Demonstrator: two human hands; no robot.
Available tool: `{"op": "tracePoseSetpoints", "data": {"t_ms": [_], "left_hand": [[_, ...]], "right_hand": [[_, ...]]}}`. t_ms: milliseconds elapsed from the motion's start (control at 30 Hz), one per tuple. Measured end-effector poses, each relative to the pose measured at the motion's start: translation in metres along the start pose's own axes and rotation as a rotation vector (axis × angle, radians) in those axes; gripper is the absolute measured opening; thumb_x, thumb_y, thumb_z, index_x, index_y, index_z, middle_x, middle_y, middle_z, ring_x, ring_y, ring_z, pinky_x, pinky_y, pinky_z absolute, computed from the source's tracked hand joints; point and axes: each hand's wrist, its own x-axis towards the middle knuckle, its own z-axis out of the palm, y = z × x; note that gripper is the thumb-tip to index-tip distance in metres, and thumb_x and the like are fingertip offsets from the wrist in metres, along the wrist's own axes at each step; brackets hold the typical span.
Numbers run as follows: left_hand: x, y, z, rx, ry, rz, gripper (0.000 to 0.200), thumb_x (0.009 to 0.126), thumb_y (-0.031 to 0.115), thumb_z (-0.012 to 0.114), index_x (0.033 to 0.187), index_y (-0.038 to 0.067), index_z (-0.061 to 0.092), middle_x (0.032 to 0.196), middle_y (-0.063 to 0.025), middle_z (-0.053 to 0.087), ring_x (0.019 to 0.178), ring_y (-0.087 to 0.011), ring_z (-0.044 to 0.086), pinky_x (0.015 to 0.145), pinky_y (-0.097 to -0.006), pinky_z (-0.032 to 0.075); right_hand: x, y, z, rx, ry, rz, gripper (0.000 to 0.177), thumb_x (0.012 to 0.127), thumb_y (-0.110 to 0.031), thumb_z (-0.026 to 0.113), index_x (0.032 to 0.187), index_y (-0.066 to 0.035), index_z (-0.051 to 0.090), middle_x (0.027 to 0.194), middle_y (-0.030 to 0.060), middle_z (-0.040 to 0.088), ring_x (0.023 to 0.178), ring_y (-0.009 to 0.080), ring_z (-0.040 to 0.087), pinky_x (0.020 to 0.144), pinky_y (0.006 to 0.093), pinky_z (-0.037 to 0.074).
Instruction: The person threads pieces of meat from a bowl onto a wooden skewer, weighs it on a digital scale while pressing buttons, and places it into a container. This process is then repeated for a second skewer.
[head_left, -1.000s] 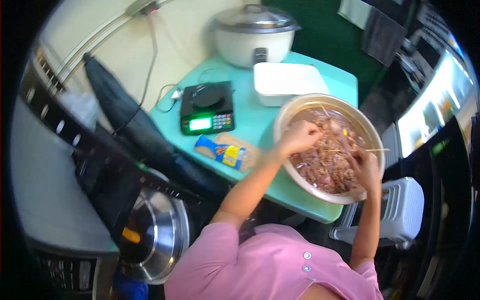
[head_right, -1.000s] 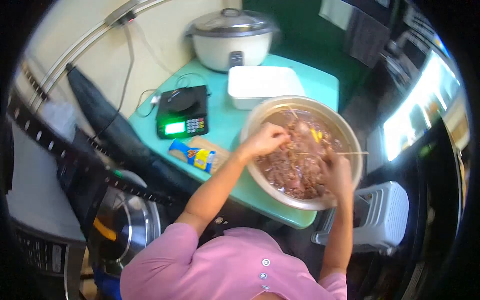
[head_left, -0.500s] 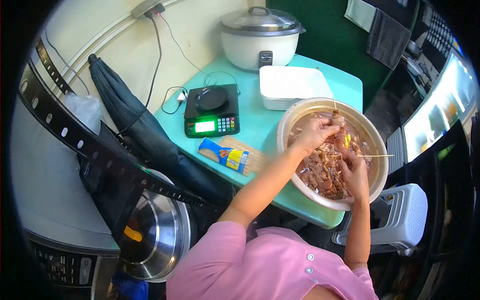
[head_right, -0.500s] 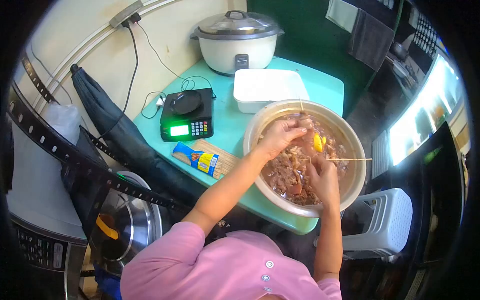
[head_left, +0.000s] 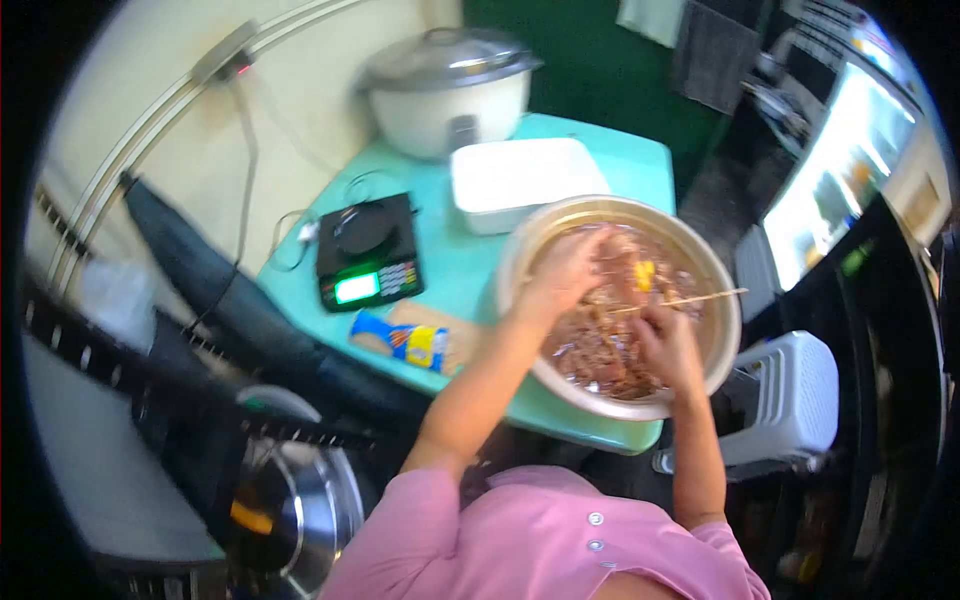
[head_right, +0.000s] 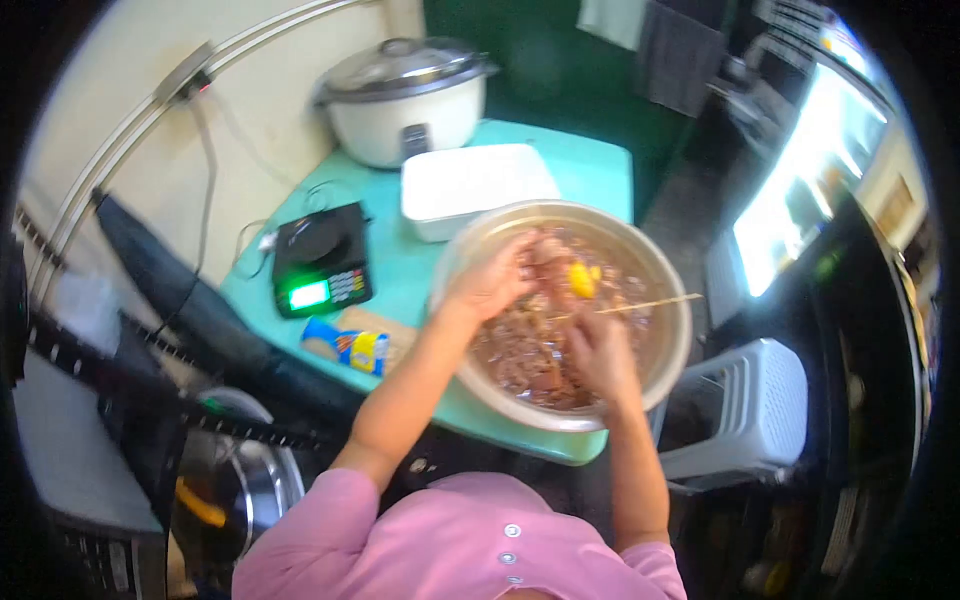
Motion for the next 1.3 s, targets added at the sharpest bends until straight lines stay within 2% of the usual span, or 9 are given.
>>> {"op": "tracePoseSetpoints", "data": {"t_ms": [33, 133, 400, 600, 667, 1000, 1100, 1167, 1300], "left_hand": [[0.001, 0.005, 0.003, -0.02, -0.018, -0.064, 0.029, 0.095, 0.028, 0.049, 0.116, 0.009, 0.054, 0.108, -0.0097, 0.063, 0.099, -0.0205, 0.061, 0.088, -0.0369, 0.046], [-0.004, 0.01, 0.026, 0.001, -0.033, -0.043, 0.032, 0.094, 0.029, 0.049, 0.118, 0.007, 0.054, 0.111, -0.0129, 0.063, 0.098, -0.0222, 0.062, 0.09, -0.0369, 0.046], [-0.008, -0.008, 0.031, 0.176, -0.058, -0.103, 0.035, 0.091, 0.014, 0.057, 0.12, -0.005, 0.05, 0.111, -0.0167, 0.062, 0.105, -0.0243, 0.061, 0.087, -0.0334, 0.052], [-0.008, -0.016, 0.025, 0.189, -0.058, -0.108, 0.034, 0.09, 0.015, 0.058, 0.117, -0.005, 0.053, 0.11, -0.0164, 0.063, 0.104, -0.0248, 0.062, 0.088, -0.0332, 0.052], [-0.008, -0.02, 0.023, 0.213, -0.074, -0.102, 0.032, 0.09, 0.016, 0.058, 0.116, -0.004, 0.054, 0.11, -0.0159, 0.063, 0.103, -0.0244, 0.062, 0.087, -0.0332, 0.051], [-0.014, -0.007, 0.032, -0.043, 0.028, -0.08, 0.03, 0.092, 0.024, 0.056, 0.113, 0.002, 0.058, 0.105, -0.0142, 0.065, 0.1, -0.0215, 0.062, 0.084, -0.0341, 0.052], [-0.01, -0.008, 0.026, 0.111, 0.083, -0.063, 0.031, 0.092, 0.026, 0.056, 0.11, 0.001, 0.059, 0.104, -0.0145, 0.065, 0.098, -0.0216, 0.064, 0.081, -0.0337, 0.053], [-0.007, -0.012, 0.022, 0.13, 0.084, -0.066, 0.032, 0.092, 0.026, 0.057, 0.11, 0.0, 0.059, 0.104, -0.0147, 0.065, 0.097, -0.0216, 0.064, 0.08, -0.033, 0.053], [-0.008, -0.013, 0.024, 0.181, 0.065, -0.044, 0.033, 0.092, 0.027, 0.056, 0.109, -0.002, 0.059, 0.102, -0.015, 0.066, 0.095, -0.0216, 0.065, 0.079, -0.0313, 0.054]], "right_hand": [[0.0, -0.01, -0.003, 0.132, -0.05, 0.183, 0.009, 0.081, -0.006, 0.059, 0.083, 0.003, 0.06, 0.067, 0.0159, 0.062, 0.058, 0.0202, 0.057, 0.056, 0.0339, 0.044], [0.0, -0.021, -0.006, 0.257, -0.049, 0.317, 0.011, 0.083, -0.007, 0.058, 0.082, 0.004, 0.059, 0.064, 0.0137, 0.061, 0.057, 0.0177, 0.06, 0.055, 0.0321, 0.045], [0.002, -0.023, -0.009, 0.296, -0.023, 0.311, 0.011, 0.084, -0.006, 0.059, 0.083, 0.004, 0.06, 0.062, 0.0123, 0.061, 0.057, 0.0166, 0.061, 0.054, 0.0311, 0.046], [0.001, -0.024, -0.004, 0.315, -0.032, 0.324, 0.011, 0.085, -0.006, 0.057, 0.086, 0.003, 0.062, 0.058, 0.0098, 0.059, 0.053, 0.0146, 0.059, 0.051, 0.0303, 0.044], [0.001, -0.023, -0.002, 0.373, -0.013, 0.298, 0.015, 0.09, -0.01, 0.056, 0.095, 0.001, 0.064, 0.058, 0.0006, 0.055, 0.047, 0.0049, 0.047, 0.041, 0.0223, 0.036], [0.003, -0.026, -0.004, 0.382, 0.005, 0.401, 0.015, 0.085, -0.007, 0.056, 0.092, 0.003, 0.065, 0.057, 0.0093, 0.058, 0.05, 0.0117, 0.055, 0.048, 0.0297, 0.041], [0.002, -0.02, -0.003, 0.256, -0.024, 0.292, 0.016, 0.085, -0.008, 0.056, 0.094, 0.003, 0.065, 0.057, 0.0085, 0.059, 0.052, 0.0118, 0.055, 0.048, 0.0291, 0.042], [0.0, -0.01, 0.002, 0.25, -0.055, 0.252, 0.016, 0.089, -0.008, 0.055, 0.099, 0.002, 0.064, 0.058, -0.0002, 0.054, 0.045, 0.0049, 0.047, 0.041, 0.0215, 0.036], [0.0, -0.023, 0.0, 0.393, -0.042, 0.343, 0.017, 0.09, -0.008, 0.055, 0.099, 0.002, 0.064, 0.058, -0.0002, 0.054, 0.045, 0.0054, 0.046, 0.041, 0.0223, 0.037]]}}
